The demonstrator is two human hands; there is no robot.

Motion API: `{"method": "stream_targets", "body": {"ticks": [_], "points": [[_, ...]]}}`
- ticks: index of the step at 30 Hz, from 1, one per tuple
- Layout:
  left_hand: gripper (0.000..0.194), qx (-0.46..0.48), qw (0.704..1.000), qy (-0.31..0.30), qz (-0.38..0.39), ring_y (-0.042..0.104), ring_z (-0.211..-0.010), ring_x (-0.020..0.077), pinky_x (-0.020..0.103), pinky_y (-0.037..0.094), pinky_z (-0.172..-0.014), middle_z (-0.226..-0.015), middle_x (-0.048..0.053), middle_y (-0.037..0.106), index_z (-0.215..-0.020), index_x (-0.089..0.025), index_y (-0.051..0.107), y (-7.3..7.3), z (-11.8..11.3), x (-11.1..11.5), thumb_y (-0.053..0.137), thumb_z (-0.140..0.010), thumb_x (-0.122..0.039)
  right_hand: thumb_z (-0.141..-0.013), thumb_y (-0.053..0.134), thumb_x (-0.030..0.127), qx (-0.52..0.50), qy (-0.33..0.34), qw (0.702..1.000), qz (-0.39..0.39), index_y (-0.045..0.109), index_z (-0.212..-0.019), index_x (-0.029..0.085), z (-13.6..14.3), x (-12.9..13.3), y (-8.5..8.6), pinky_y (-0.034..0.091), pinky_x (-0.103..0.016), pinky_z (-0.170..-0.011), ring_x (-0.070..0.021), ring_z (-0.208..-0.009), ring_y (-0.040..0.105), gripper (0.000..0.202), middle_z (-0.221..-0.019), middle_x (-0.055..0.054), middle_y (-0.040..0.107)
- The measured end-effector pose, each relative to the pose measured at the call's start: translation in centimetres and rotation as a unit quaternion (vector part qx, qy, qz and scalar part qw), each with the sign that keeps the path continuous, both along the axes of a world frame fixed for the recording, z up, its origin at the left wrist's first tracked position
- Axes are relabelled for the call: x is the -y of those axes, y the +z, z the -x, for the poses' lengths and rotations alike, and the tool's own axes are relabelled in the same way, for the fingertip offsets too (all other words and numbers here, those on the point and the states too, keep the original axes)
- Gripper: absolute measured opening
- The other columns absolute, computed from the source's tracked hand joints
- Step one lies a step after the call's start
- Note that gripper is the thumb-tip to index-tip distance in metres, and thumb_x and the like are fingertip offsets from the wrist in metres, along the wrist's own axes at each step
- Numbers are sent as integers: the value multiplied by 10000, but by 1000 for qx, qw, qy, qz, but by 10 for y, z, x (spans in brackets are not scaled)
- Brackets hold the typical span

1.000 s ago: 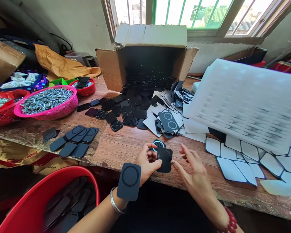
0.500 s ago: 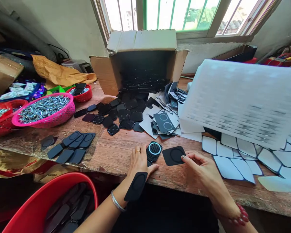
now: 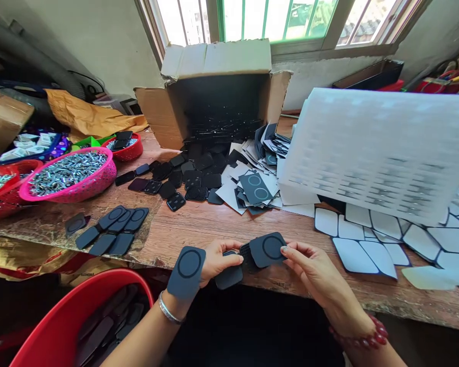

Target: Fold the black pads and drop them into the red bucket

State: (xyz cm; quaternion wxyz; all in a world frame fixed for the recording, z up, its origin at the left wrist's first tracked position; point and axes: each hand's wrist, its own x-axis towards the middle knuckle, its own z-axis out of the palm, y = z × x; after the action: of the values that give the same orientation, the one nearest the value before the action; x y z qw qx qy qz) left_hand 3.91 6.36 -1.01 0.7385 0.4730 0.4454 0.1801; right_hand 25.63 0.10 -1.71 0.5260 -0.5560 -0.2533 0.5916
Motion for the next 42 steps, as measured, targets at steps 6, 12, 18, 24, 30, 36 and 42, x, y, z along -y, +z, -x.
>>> {"method": "stream_targets", "body": {"ticks": [6, 12, 18, 24, 30, 36, 42], "points": [[357, 18, 1000, -1, 20, 608, -728, 147, 230, 432, -647, -831, 58, 730, -965, -145, 766, 3, -3, 5, 708, -640, -281, -554, 897, 428, -45, 26, 998, 19, 657, -575, 167, 6, 6, 1, 524, -301, -747, -182, -787, 632, 355, -829, -50, 690], [316, 16, 999, -29, -36, 632, -871, 191, 260, 468, -760, -878, 64, 742, -941, -163, 775, 0, 0, 4, 664, -664, -265, -582, 896, 390, -50, 39, 998, 25, 668, -584, 169, 6, 8, 1, 547, -314, -798, -215, -895, 650, 317, -941, -62, 705], [310, 16, 999, -23, -34, 633, -848, 189, 280, 482, -783, -888, 66, 736, -927, -165, 768, -2, -1, 4, 683, -651, -276, -572, 894, 399, -33, 29, 998, 36, 658, -575, 167, 9, 8, 1, 552, -306, -763, -224, -896, 645, 331, -988, -75, 707], [312, 25, 999, -31, -25, 636, -893, 208, 300, 484, -821, -868, 75, 736, -928, -155, 761, -3, -1, 4, 694, -655, -291, -581, 885, 414, -14, 46, 998, 32, 665, -589, 165, 6, 7, -4, 544, -305, -745, -224, -875, 642, 333, -970, -82, 706], [318, 23, 999, -22, -18, 643, -894, 207, 285, 490, -779, -874, 74, 742, -957, -168, 766, -3, 0, 5, 680, -669, -272, -618, 854, 452, 24, 54, 998, 23, 631, -567, 175, 6, 7, -6, 522, -298, -706, -220, -850, 631, 359, -971, -84, 707], [350, 30, 999, -11, 22, 657, -797, 183, 268, 485, -732, -827, 56, 740, -979, -154, 763, -4, 0, 6, 706, -658, -280, -618, 832, 503, 72, 26, 997, 13, 566, -546, 184, 13, 10, -1, 481, -291, -642, -224, -809, 623, 422, -937, -90, 698], [311, 34, 999, -14, -1, 647, -861, 201, 284, 478, -784, -868, 64, 738, -923, -157, 763, -4, 0, 6, 725, -664, -326, -603, 846, 479, 78, 37, 996, 19, 562, -539, 182, 11, 9, -1, 459, -287, -612, -207, -763, 613, 417, -930, -83, 705]]}}
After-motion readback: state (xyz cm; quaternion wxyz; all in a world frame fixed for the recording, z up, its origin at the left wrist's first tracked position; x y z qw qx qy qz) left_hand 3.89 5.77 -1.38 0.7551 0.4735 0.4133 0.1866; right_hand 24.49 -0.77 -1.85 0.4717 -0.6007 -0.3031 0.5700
